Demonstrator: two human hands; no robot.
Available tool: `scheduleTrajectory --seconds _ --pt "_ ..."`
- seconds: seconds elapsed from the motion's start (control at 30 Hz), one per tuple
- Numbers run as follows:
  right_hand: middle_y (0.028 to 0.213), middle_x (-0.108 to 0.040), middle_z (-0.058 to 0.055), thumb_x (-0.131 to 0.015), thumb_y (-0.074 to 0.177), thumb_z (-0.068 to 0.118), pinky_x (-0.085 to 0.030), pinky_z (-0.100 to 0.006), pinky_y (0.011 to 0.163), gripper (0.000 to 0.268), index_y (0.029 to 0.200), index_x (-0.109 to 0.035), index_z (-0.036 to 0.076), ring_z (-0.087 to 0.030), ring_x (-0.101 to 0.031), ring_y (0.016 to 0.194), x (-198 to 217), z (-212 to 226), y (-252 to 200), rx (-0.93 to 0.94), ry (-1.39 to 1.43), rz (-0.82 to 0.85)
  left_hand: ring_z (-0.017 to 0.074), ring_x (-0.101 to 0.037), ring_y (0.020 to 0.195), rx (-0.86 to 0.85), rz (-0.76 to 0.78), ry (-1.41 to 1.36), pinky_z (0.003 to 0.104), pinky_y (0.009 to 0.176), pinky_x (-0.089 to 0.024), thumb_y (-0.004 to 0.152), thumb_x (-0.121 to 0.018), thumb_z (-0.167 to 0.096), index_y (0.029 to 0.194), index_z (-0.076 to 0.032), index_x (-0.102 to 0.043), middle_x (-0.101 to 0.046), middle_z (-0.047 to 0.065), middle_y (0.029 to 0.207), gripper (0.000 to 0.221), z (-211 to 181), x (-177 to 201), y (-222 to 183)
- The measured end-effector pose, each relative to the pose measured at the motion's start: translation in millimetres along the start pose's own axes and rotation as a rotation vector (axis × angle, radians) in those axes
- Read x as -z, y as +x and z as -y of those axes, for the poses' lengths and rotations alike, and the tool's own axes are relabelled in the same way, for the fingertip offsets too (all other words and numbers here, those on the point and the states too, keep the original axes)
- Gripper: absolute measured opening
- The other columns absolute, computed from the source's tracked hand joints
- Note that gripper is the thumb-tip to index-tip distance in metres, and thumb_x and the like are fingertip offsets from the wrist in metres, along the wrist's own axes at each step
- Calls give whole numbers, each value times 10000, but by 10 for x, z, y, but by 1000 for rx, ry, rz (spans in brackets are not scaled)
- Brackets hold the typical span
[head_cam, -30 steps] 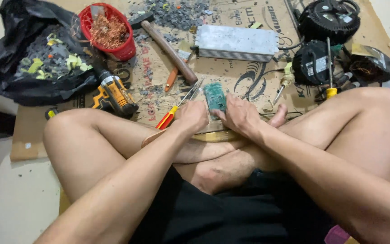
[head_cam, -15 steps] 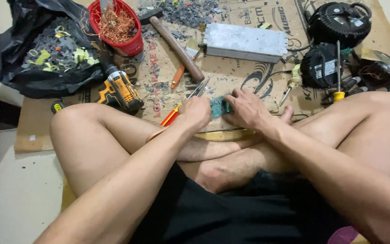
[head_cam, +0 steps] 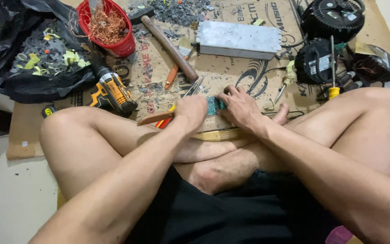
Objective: A person is sitting on the floor and using a utility knife to scrape components or solder off a small circuit board.
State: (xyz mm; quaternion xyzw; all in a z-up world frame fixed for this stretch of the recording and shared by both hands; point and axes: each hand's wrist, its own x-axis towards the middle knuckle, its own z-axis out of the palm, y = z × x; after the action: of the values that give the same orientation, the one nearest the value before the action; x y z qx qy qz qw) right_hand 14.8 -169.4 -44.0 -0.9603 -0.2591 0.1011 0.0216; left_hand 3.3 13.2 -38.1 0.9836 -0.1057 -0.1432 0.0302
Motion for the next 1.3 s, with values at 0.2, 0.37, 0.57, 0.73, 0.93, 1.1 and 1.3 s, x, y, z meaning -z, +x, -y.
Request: scheduleTrajectory --seconds 0.2,0.37,0.57,0.73,0.93,1.1,1.3 --pt "1244 -559 -117 -752 897 415 -576 -415 905 467 1316 -618 257 -338 -617 1124 66 57 -47 -25 17 -31 338 -768 911 -85 -37 90 503 769 -607 927 -477 -138 894 -124 -800 -786 102 860 325 37 -10 55" --pt "1250 -548 -112 -740 902 426 -582 -414 903 454 1302 -614 252 -345 -612 1131 58 47 -42 -20 14 -38 329 -769 908 -57 -38 65 503 764 -606 940 -462 -169 880 -123 -800 -788 97 859 347 72 -34 7" --pt "1236 -544 -106 -738 899 441 -584 -406 886 463 1302 -612 252 -335 -616 1107 -18 13 -17 -15 -5 -37 357 -762 924 -74 11 71 525 774 -600 915 -502 -155 919 -107 -802 -787 115 884 305 52 45 -24" --pt "1249 -546 -129 -679 939 499 -574 -397 913 453 1315 -591 262 -319 -626 1096 23 47 -27 -5 -43 -12 355 -763 922 -85 13 83 531 765 -604 894 -504 -121 902 -109 -802 -786 112 868 299 63 -36 0" --pt "1210 -536 -102 -743 905 432 -583 -395 874 424 1258 -609 237 -325 -621 1081 18 45 -36 -9 -8 -35 368 -750 971 -32 90 72 542 784 -598 905 -509 -141 934 -98 -802 -787 118 933 298 -41 31 -44" --pt "1187 -534 -118 -758 887 450 -588 -412 872 486 1278 -590 216 -344 -621 1076 12 37 -47 -22 30 -42 356 -749 990 10 97 84 538 807 -598 911 -515 -119 985 -101 -797 -784 99 968 292 -168 19 -178" --pt "1183 -509 -264 -838 823 364 -521 -564 990 634 1227 -544 -26 -507 -589 1129 91 46 -109 -167 374 -17 452 -683 1116 145 150 -151 556 907 -559 892 -575 -145 1121 27 -732 -746 227 1096 326 -77 533 -255"
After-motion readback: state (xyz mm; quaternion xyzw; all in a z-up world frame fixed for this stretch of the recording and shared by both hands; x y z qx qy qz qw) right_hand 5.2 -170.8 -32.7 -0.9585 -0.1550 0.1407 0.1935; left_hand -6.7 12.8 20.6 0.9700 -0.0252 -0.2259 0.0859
